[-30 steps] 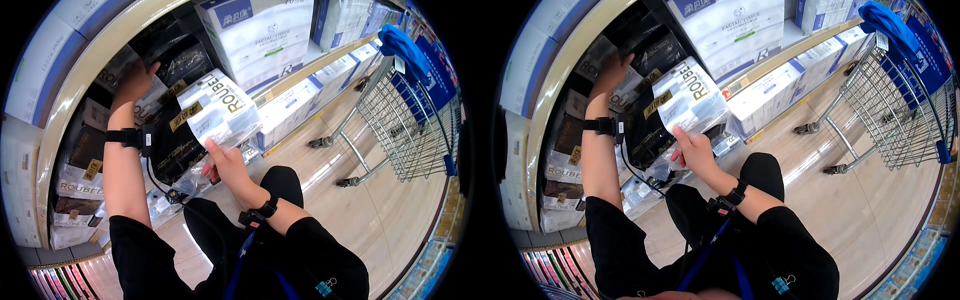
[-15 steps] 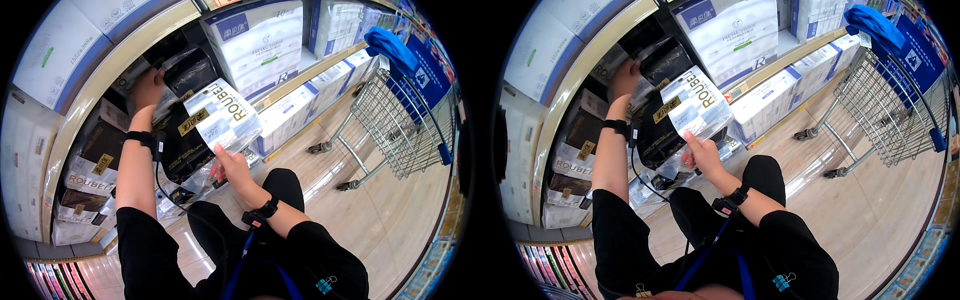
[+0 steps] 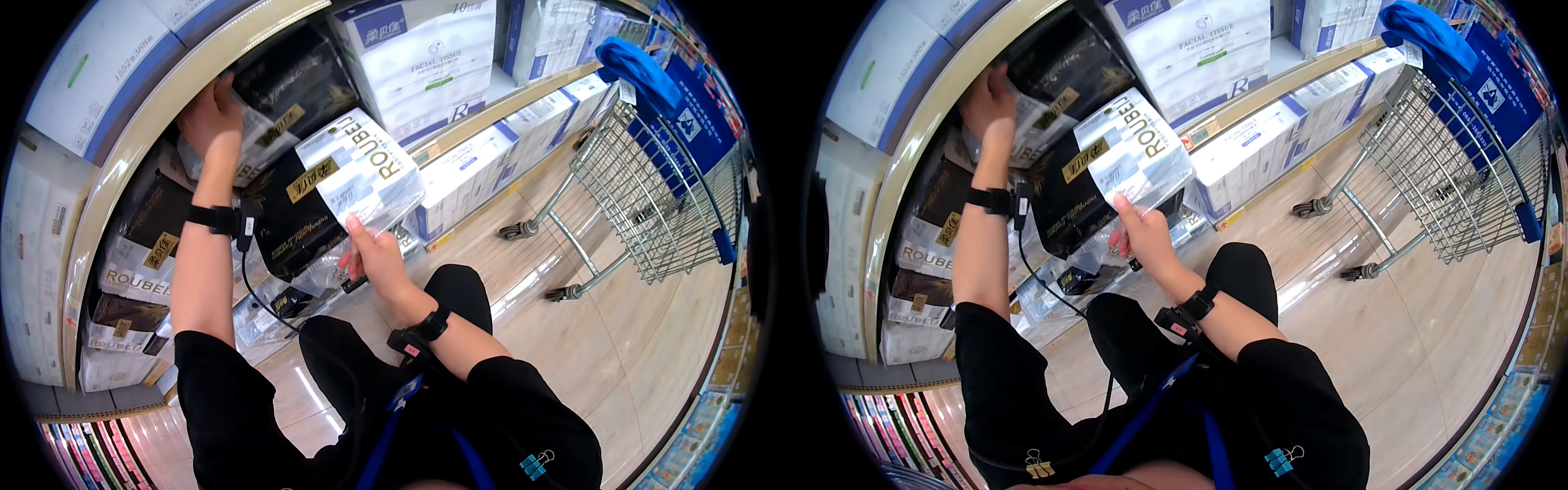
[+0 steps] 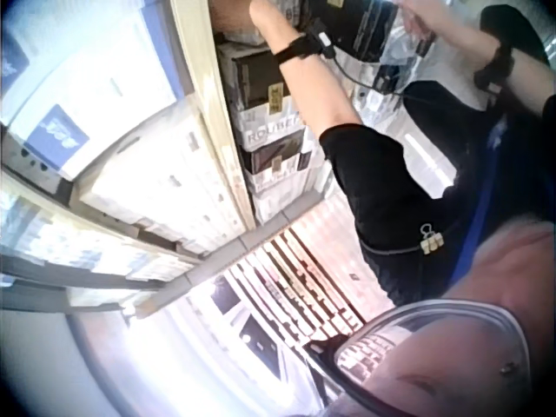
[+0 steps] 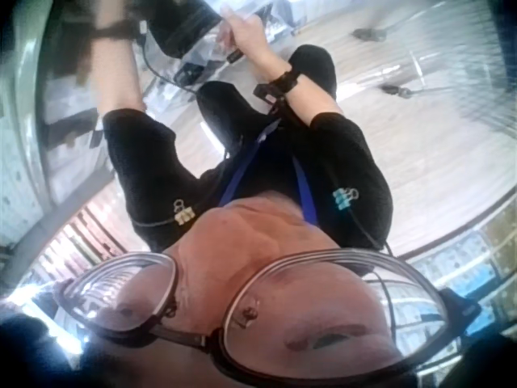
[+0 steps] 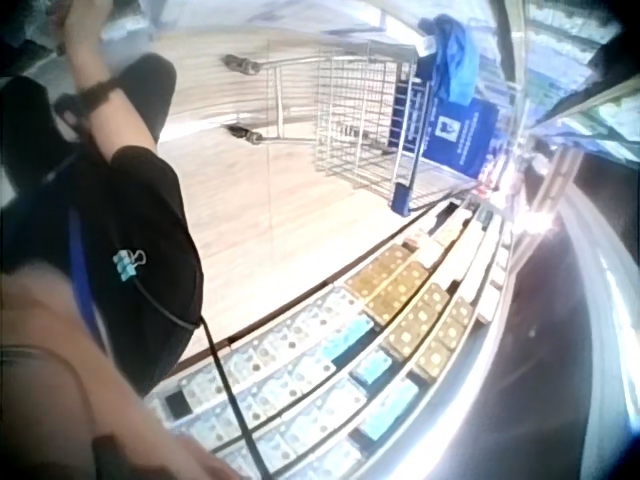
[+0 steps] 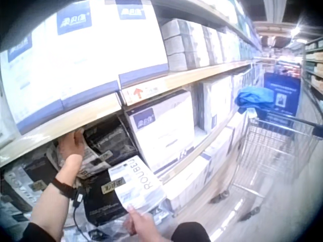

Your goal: The person uses a blue cloth to wipe a shelf in a supermarket aisle. They then pick up packages of facial tissue from a shopping cart and place them onto the shelf, arranging them neatly. The person repeats this process, handling multiple packages and ensuring they are properly aligned on the shelf.

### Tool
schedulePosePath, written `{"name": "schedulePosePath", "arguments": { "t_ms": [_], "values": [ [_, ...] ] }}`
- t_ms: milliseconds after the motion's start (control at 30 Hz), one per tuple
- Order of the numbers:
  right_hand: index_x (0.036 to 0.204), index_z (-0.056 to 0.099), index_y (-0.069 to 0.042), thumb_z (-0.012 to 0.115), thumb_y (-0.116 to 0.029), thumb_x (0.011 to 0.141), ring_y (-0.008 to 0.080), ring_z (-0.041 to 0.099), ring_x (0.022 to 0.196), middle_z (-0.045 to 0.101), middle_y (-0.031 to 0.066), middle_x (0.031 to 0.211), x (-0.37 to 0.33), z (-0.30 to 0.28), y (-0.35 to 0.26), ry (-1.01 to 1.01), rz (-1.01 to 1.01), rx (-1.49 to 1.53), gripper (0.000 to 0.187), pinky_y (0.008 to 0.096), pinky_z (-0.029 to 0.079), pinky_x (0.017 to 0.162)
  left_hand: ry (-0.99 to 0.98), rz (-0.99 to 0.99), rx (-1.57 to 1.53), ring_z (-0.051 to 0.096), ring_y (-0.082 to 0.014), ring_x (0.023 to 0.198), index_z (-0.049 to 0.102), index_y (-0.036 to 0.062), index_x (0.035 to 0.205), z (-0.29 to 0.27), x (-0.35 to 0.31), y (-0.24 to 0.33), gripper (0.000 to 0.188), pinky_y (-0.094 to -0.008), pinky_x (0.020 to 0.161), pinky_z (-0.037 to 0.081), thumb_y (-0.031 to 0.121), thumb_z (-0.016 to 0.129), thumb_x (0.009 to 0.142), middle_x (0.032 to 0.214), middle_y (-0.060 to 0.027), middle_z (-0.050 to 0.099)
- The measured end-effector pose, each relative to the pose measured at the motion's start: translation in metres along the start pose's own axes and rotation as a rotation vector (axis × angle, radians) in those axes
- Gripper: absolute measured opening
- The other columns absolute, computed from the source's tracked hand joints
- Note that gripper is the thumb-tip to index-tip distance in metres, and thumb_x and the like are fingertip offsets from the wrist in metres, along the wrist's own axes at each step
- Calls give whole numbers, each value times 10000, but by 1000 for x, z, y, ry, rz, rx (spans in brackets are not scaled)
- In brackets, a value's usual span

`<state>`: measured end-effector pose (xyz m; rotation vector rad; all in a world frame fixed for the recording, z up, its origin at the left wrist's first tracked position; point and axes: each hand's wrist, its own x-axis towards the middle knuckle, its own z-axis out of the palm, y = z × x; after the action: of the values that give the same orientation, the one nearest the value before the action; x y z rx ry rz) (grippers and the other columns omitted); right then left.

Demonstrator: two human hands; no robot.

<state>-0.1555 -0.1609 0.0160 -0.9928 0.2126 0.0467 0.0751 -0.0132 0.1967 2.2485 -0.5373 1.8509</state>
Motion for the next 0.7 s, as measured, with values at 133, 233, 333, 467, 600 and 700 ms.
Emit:
{"name": "schedulePosePath", "arguments": {
  "t_ms": [133,233,333,467,600,700],
  "values": [
    [613,501,-77,558,-551,945,126,515,445,627,125,631,7,13,-7,-10,-2,-12,581,244,413,445,-97,-58,102,620,-384,1033,704,205,1112,-4,18,-3,307,-476,859,496,431,586,940,1087,-116,694],
    [619,509,-69,556,-551,947,122,506,443,621,124,624,20,21,-3,12,-14,-18,585,243,416,439,-153,-53,113,601,-391,1078,690,202,1147,-8,27,2,342,-483,888,484,452,580,940,1146,-123,677],
    [633,528,-58,554,-558,946,116,500,441,611,115,614,38,23,-2,2,-52,-52,591,243,416,426,-149,19,96,605,-394,1067,688,200,1149,-14,31,6,361,-491,883,485,470,583,935,1145,-123,676],
    [712,563,-4,529,-565,955,113,515,497,603,95,651,55,33,-7,18,-2,-85,612,261,497,455,-135,17,166,623,-393,1007,689,206,1145,-4,26,-5,345,-503,834,497,458,587,933,1118,-125,679],
    [788,562,26,499,-582,959,118,511,551,579,93,707,70,41,-7,-5,76,-103,635,300,571,504,-115,85,218,629,-394,977,692,199,1138,3,25,-14,340,-510,804,501,449,588,932,1101,-126,680],
    [803,554,29,488,-587,960,122,504,564,563,94,725,70,42,-8,-21,97,-115,640,317,587,514,-175,109,264,629,-391,991,677,173,1161,2,24,-14,369,-507,823,500,448,585,932,1111,-137,677]
  ]
}}
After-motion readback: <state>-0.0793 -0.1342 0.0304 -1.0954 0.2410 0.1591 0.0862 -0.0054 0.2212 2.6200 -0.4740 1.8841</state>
